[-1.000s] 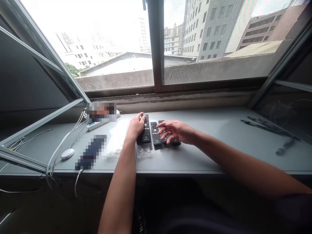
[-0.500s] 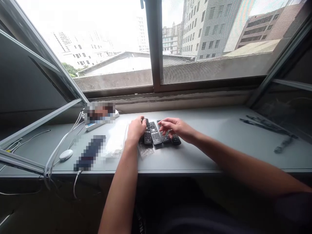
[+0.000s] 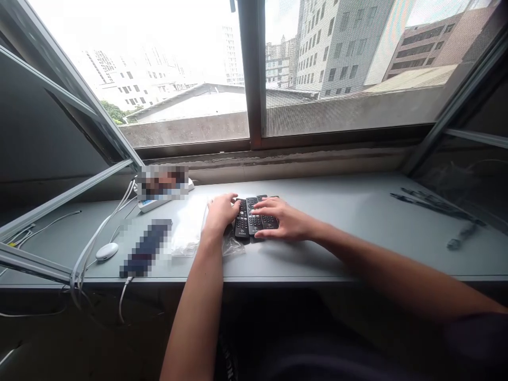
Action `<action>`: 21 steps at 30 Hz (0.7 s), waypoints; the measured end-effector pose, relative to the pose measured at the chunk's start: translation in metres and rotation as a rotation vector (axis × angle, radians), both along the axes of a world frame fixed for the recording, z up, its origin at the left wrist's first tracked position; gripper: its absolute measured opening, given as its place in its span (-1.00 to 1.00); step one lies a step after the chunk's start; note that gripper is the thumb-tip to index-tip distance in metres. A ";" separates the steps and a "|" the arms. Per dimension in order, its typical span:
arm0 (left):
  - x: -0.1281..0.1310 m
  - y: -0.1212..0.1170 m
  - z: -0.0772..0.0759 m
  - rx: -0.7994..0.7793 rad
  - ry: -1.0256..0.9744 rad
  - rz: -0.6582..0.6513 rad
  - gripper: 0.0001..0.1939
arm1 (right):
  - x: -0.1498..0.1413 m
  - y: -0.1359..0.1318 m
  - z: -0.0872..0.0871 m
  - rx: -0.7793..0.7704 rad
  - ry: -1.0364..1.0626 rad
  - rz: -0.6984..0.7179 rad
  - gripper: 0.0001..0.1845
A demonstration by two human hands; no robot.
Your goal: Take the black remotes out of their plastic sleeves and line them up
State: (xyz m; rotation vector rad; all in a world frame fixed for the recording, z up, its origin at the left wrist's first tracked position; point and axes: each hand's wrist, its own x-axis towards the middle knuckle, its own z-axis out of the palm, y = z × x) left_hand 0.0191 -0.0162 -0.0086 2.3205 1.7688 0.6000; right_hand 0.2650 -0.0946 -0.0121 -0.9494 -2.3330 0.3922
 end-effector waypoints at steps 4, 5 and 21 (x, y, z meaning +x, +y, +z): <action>0.002 -0.001 -0.001 0.019 0.015 -0.018 -0.59 | 0.002 0.001 -0.010 0.031 -0.144 -0.005 -0.14; 0.002 -0.001 -0.002 0.025 0.029 -0.018 -0.59 | 0.001 0.001 -0.012 0.032 -0.157 -0.005 -0.15; 0.004 0.001 -0.003 0.054 0.119 0.049 -0.55 | -0.004 0.001 -0.013 0.059 -0.160 -0.041 -0.07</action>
